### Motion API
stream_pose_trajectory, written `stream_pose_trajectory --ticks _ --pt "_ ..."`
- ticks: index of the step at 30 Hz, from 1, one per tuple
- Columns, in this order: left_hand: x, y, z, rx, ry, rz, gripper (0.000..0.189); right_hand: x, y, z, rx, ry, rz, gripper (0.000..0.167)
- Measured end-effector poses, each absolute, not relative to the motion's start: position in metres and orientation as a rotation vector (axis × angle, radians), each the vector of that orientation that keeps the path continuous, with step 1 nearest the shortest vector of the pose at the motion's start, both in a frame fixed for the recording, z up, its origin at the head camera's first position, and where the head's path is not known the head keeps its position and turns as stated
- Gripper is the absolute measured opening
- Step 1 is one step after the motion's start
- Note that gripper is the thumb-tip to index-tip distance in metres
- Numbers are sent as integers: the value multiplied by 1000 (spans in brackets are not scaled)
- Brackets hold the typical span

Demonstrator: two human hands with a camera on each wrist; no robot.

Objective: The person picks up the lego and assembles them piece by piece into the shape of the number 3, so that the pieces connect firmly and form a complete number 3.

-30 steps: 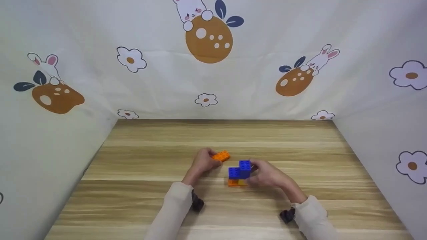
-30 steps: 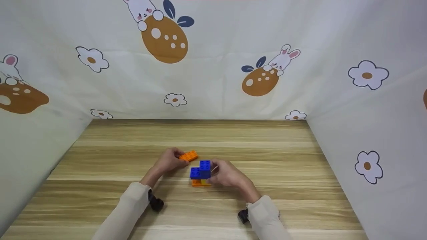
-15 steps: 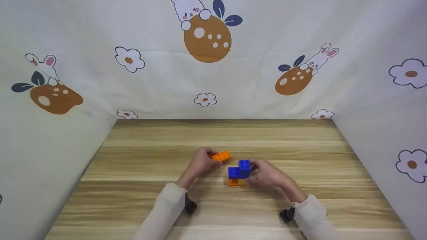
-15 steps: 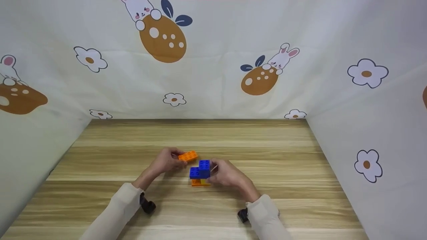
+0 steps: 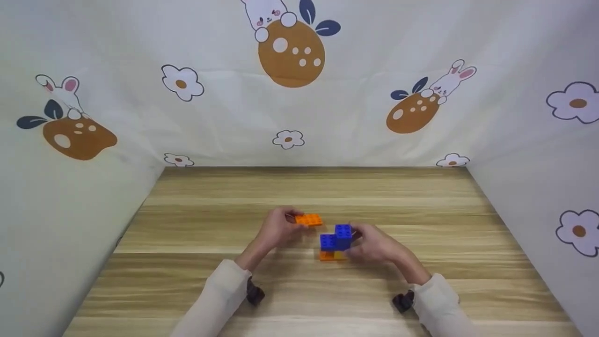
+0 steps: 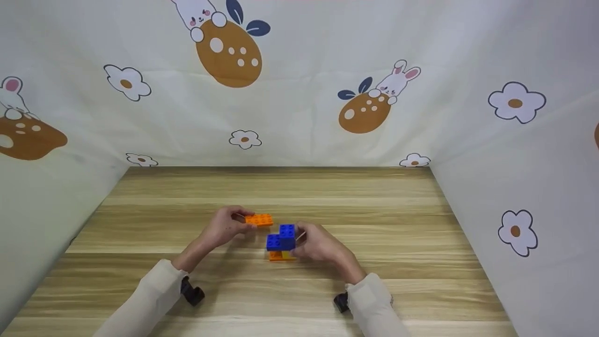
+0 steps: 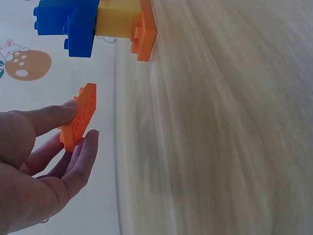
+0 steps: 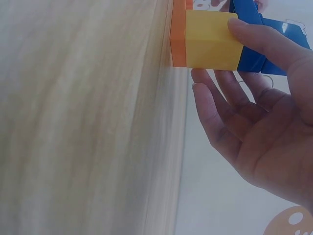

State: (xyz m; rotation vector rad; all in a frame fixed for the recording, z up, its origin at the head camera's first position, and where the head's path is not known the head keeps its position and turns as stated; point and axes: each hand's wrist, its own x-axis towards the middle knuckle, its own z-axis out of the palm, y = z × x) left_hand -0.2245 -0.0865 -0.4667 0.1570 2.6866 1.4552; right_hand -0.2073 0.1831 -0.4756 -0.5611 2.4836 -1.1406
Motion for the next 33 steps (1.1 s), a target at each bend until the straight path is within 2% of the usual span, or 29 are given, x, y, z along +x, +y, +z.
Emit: stream_pose_trajectory --ticks 22,33 --pt "-196 -69 -431 256 2408 1688 33 -209 183 -475 -540 2481 -1135 47" --pt "-186 -62 -429 395 2383 1673 30 -208 185 -476 -617 2481 -1159 49"
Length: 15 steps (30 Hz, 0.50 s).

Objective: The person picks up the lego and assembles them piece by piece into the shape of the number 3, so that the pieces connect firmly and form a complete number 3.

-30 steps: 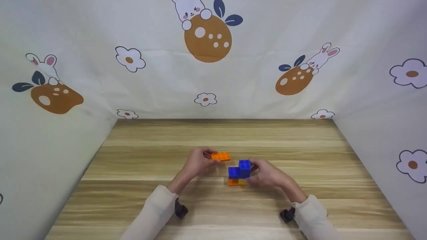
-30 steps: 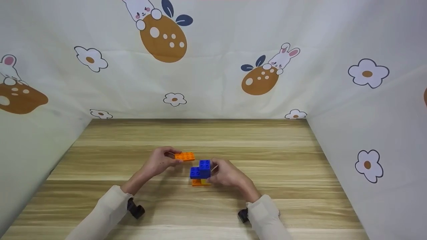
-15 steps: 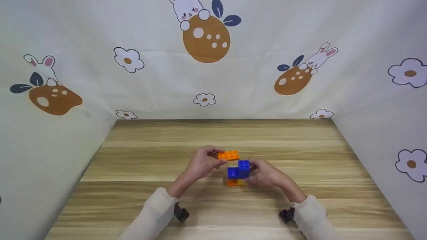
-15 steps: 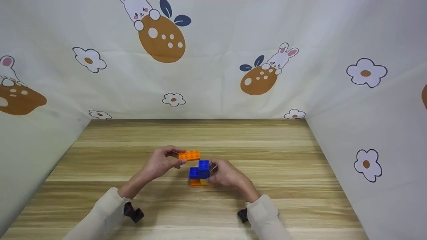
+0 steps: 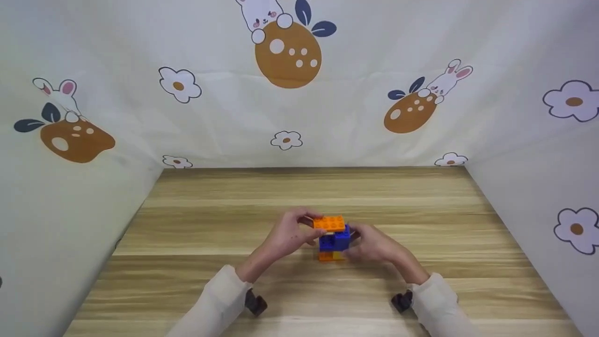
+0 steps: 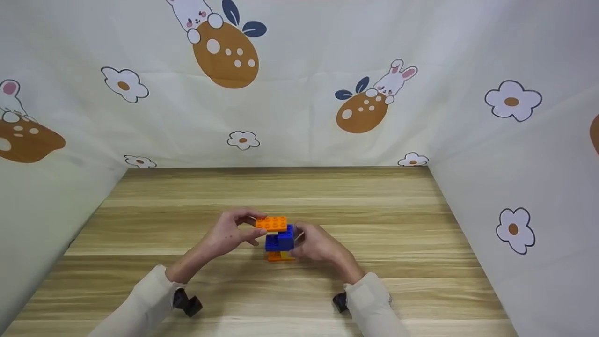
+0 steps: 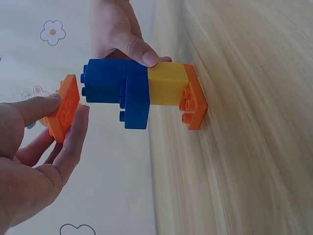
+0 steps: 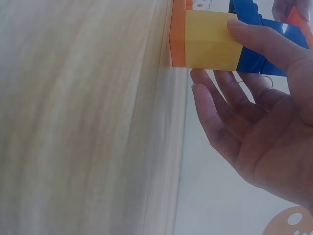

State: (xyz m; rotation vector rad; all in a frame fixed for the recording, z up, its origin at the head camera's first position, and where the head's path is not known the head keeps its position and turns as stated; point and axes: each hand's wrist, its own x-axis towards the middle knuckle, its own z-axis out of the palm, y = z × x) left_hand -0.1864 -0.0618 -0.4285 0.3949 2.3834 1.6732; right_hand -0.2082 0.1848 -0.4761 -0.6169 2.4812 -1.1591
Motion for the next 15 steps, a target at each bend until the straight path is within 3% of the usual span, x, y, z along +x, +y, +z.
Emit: stream_pose_trajectory --ticks 15 --pt "-189 -56 -436 369 2280 1680 35 -207 184 -474 -589 2479 -1147 50"
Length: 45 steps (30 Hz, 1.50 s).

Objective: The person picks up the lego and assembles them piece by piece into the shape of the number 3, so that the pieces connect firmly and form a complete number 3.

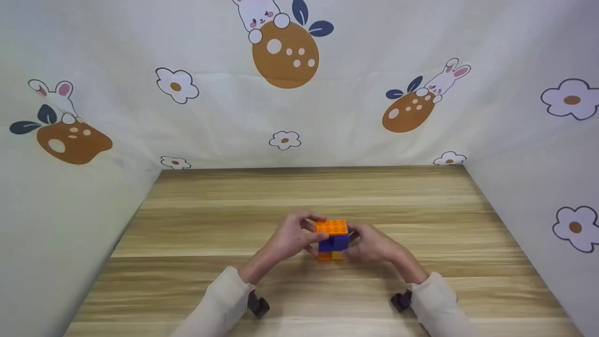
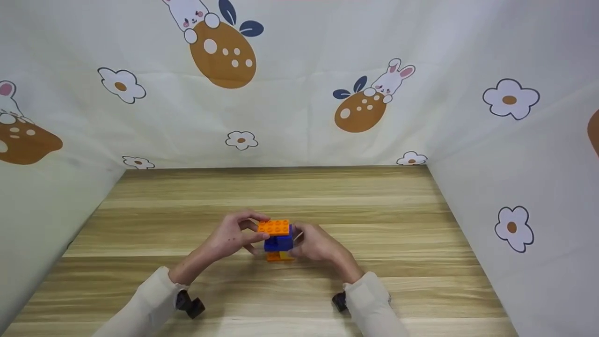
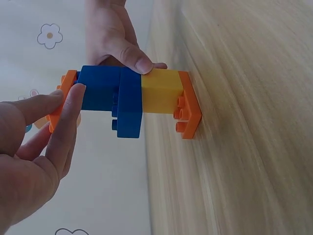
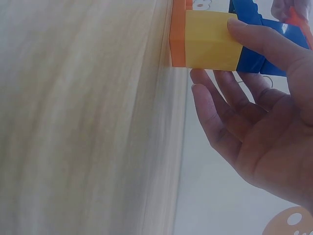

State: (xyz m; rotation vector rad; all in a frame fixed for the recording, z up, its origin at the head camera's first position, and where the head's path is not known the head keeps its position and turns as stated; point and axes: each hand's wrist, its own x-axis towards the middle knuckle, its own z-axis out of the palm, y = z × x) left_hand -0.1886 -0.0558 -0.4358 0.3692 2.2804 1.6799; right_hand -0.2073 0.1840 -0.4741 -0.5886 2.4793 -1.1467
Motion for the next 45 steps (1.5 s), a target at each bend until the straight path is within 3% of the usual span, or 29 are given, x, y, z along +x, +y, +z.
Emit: stream_pose_trajectory --ticks 45 --pt "-195 -51 -444 278 2274 1684 33 -208 184 -474 -628 2455 -1145 49"
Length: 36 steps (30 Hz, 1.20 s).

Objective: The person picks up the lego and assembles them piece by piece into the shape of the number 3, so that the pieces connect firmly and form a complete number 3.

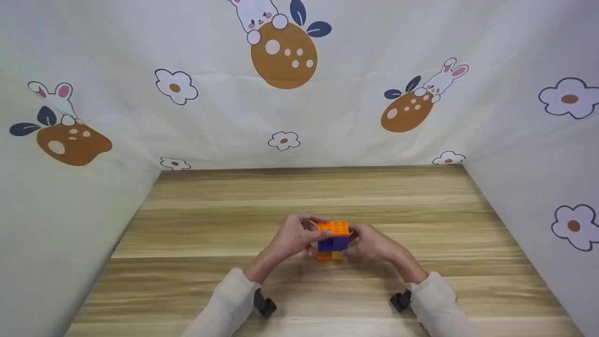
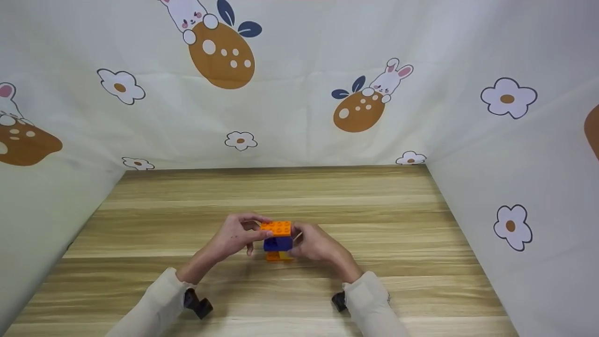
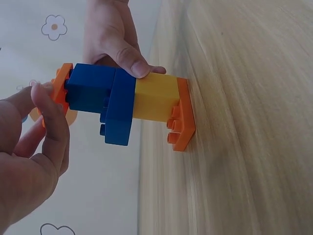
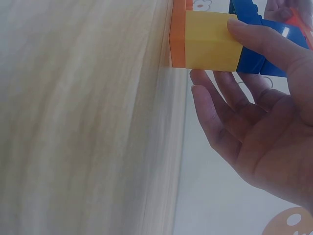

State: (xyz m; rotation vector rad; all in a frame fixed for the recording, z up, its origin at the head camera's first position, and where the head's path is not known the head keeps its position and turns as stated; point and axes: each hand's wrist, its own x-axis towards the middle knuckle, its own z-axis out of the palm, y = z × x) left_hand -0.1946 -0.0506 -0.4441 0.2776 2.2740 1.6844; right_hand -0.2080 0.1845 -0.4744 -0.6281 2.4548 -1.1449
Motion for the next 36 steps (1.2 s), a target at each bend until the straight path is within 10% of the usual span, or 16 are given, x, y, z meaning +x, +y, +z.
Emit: stream_pose_trajectory --ticks 36 --pt "-205 -55 -434 319 2331 1517 27 -208 184 -477 -662 2456 -1176 51"
